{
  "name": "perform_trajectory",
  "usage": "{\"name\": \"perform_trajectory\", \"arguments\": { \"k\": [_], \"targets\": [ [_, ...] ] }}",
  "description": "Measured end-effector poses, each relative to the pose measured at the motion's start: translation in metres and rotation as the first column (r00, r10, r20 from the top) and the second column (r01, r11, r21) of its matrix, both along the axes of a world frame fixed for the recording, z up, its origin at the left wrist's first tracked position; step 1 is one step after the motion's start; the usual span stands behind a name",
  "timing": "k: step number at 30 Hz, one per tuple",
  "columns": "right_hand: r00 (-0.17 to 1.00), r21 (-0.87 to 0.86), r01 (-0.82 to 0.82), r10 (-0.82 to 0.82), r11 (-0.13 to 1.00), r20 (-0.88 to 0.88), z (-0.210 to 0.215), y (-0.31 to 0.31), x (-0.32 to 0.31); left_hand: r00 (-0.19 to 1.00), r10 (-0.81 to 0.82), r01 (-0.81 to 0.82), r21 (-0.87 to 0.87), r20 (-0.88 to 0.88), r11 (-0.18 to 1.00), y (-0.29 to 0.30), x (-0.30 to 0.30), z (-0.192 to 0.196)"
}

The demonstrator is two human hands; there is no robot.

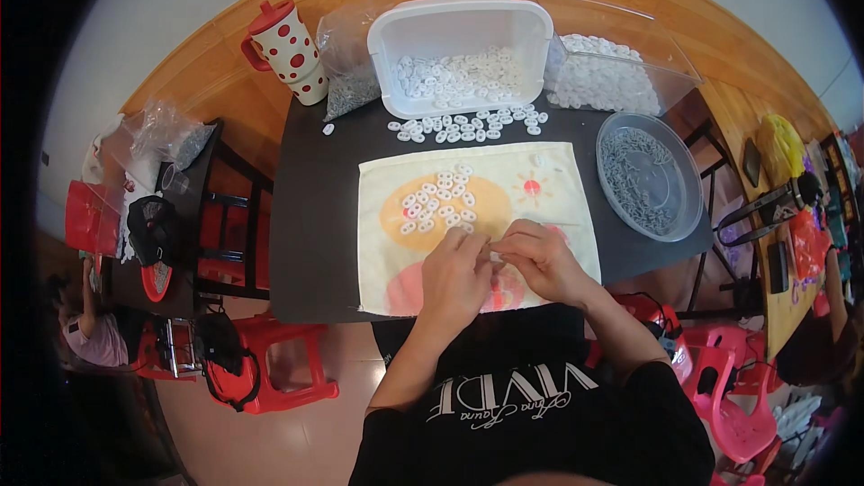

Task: Assembling small plastic components by manually fitting a small center piece into a larger white ring.

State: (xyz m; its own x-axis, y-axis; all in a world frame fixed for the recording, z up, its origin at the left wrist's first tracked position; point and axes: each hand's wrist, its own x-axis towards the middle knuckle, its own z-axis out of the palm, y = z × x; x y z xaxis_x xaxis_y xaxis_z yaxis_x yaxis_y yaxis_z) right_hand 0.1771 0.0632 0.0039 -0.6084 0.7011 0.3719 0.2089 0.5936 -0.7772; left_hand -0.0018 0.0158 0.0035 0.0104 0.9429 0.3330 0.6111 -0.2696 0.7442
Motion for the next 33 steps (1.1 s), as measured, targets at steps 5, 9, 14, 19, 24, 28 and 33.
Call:
{"name": "perform_trajectory", "arguments": {
  "k": [5, 9, 14, 19, 24, 28, 33],
  "targets": [
    [0.995, 0.197, 0.045, -0.062, 0.979, 0.083, -0.008, -0.002, -0.003, 0.999, -0.005, 0.007, -0.043, 0.046, 0.999, 0.004, 0.0, -0.002],
    [0.99, 0.247, 0.063, -0.092, 0.967, 0.106, -0.002, -0.004, -0.007, 0.99, -0.078, 0.082, -0.027, 0.115, 0.996, 0.006, -0.004, -0.003],
    [0.993, 0.325, 0.053, -0.086, 0.944, 0.086, 0.0, -0.005, -0.007, 0.972, -0.162, 0.168, -0.018, 0.168, 0.986, 0.003, -0.01, 0.0],
    [0.992, 0.393, 0.05, -0.09, 0.918, 0.085, -0.002, -0.008, -0.007, 0.965, -0.207, 0.203, 0.04, 0.158, 0.978, 0.001, -0.015, -0.006],
    [0.993, 0.419, 0.023, -0.068, 0.907, 0.093, -0.009, -0.003, -0.003, 0.97, -0.213, 0.207, 0.056, 0.122, 0.977, 0.002, -0.011, -0.006],
    [0.994, 0.431, -0.013, -0.037, 0.902, 0.106, -0.003, -0.003, -0.007, 0.978, -0.201, 0.195, 0.093, 0.059, 0.976, 0.0, -0.012, -0.002],
    [0.988, 0.407, -0.059, -0.004, 0.912, 0.152, -0.002, 0.0, -0.004, 0.967, -0.248, 0.243, 0.083, 0.053, 0.966, 0.005, -0.013, -0.003]
  ]
}}
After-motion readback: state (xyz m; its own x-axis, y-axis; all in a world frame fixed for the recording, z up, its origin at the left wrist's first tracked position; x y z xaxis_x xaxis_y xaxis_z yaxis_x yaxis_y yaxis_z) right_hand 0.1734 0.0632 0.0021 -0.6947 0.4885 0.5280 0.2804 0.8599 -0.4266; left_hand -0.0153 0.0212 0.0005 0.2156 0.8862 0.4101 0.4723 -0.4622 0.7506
